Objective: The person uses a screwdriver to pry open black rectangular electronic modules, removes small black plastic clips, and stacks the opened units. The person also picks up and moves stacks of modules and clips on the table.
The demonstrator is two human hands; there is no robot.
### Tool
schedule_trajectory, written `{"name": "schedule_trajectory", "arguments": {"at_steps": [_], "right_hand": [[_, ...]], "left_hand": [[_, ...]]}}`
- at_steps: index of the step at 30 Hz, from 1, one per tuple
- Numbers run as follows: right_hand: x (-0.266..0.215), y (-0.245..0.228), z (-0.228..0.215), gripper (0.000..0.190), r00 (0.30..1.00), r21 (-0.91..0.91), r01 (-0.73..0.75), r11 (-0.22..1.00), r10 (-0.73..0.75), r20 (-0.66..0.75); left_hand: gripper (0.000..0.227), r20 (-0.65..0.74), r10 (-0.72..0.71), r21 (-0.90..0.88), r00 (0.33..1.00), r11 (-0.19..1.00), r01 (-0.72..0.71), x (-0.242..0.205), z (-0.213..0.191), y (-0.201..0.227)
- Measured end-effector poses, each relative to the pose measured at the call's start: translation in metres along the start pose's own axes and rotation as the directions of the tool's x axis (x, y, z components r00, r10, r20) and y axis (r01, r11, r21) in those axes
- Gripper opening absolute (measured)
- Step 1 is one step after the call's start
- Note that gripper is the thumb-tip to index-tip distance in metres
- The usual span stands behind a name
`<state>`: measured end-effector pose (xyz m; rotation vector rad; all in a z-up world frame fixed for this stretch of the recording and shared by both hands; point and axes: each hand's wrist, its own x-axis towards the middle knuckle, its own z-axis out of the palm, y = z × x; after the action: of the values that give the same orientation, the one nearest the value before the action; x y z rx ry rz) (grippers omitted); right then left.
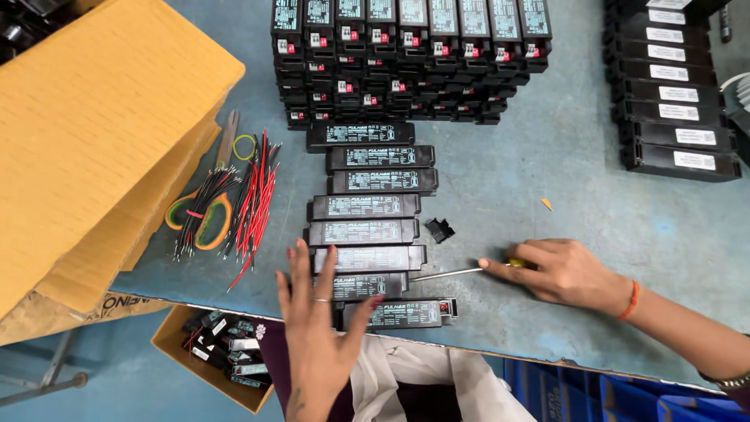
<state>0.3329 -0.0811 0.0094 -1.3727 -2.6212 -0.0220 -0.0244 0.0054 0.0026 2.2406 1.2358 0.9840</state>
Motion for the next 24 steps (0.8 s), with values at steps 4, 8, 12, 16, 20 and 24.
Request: {"name": "schedule_trajectory", "arguments": {"at_steps": [4,8,12,16,20,24], "right_hand": [[-0.01,0.0,0.002,0.057,1.0,-0.03,0.002,1.0,-0.003,-0.026],[-0.017,-0.001,-0.002,0.057,0.999,-0.028,-0.03,0.999,0.029,-0.024],[-0.021,-0.001,-0.001,0.056,0.999,-0.015,-0.037,0.999,0.037,-0.018],[-0.019,0.006,-0.002,0.057,1.0,0.023,-0.017,1.0,0.017,-0.013],[-0.017,0.009,-0.006,0.06,0.999,0.021,0.036,0.999,-0.036,-0.011],[-0.002,0.003,-0.022,0.067,0.997,-0.025,0.034,0.999,-0.032,0.068]], "left_hand": [[0.095,0.031,0.039,-0.246,0.999,0.969,-0.03,-0.004,0.008,0.011],[0.086,0.073,0.001,-0.308,0.997,0.951,0.022,-0.01,0.008,0.01],[0.094,-0.047,-0.042,-0.106,0.998,0.994,0.037,-0.005,0.007,-0.003],[0.097,0.028,-0.005,-0.122,1.0,0.993,0.009,-0.005,0.009,-0.001],[0.094,0.119,0.04,0.072,0.992,0.996,-0.049,-0.005,0.019,0.011],[0.087,0.179,0.058,0.149,0.982,0.985,-0.086,-0.007,0.026,0.015]]}}
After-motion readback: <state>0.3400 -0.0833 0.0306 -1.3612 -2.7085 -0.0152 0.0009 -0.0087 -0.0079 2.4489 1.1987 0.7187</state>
